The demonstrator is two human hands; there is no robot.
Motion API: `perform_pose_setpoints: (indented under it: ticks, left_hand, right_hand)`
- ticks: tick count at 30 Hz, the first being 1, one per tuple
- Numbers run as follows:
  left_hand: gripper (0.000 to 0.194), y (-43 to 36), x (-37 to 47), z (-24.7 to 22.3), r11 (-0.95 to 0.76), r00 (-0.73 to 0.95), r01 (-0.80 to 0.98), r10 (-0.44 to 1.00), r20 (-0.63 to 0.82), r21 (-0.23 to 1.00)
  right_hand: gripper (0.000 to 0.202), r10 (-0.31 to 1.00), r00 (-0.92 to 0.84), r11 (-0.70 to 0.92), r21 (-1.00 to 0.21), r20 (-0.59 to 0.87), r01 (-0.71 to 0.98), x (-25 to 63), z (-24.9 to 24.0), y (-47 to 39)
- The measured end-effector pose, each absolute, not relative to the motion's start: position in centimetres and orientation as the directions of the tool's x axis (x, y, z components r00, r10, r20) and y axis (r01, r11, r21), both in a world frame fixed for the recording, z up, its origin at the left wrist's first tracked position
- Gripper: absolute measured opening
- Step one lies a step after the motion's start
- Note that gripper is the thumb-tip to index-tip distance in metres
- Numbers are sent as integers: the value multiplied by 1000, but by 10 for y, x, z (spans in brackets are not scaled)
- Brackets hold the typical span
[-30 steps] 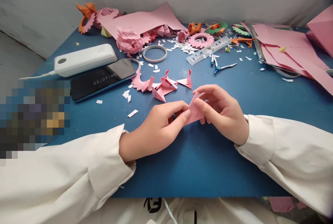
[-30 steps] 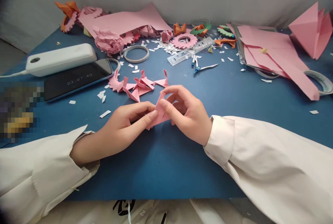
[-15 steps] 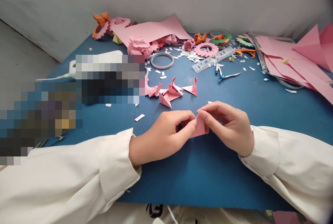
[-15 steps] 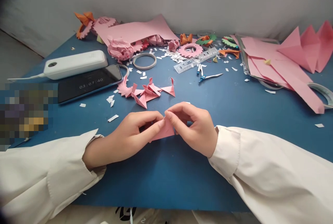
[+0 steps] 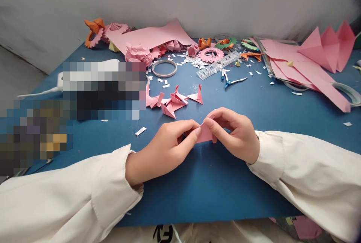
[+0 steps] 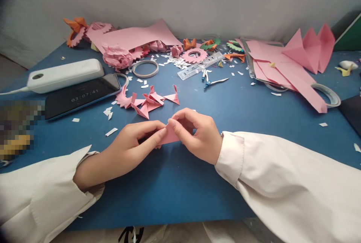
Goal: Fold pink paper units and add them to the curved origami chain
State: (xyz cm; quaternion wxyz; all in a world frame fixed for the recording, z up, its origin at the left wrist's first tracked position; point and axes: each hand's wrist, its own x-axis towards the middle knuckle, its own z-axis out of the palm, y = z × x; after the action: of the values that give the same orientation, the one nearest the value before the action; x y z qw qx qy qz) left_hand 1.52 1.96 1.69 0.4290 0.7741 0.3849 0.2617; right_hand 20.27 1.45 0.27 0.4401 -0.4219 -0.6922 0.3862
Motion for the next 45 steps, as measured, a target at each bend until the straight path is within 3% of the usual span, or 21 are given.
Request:
perform_pose_setpoints:
  ticks: [10,17,25,30,34,36,38,40,43,45]
  left_hand:
    - [25,21,16,17,-273,550,328,834,52,904]
    - [26,22,14,18,-104,538,282,840,-67,954]
    - [24,24,17,22,20,523,158,847,-101,987]
    - [26,24,16,23,19,508,147,857,-92,989]
    - [28,23,15,22,9,496,143,865,-79,990]
    - [24,23,16,21,3,494,125,867,-65,992]
    - [21,22,16,21,-3,491,121,869,-57,993]
    - [20,22,17,20,-17,491,135,870,-52,991]
    - [20,23,17,20,-18,503,136,862,-54,991]
    - [19,23,17,21,-1,510,125,858,-63,992]
  right_hand:
    - [18,895,-392,320,-919,214,229,203,5,18]
    - [11,900,-336,384,-869,277,313,204,4,17]
    - [12,807,-285,589,-670,518,451,204,-1,14]
    - [45,778,-255,618,-628,574,473,205,-2,16]
    - [49,637,-328,740,-434,697,514,207,-2,20]
    - [52,682,-310,704,-480,663,523,207,-2,21]
    - [54,775,-263,620,-608,575,497,207,-3,22]
    - [40,814,-267,579,-673,516,460,206,-2,22]
    - [17,756,-330,655,-636,566,409,205,0,21]
    - [20,697,-365,717,-581,618,385,205,2,20]
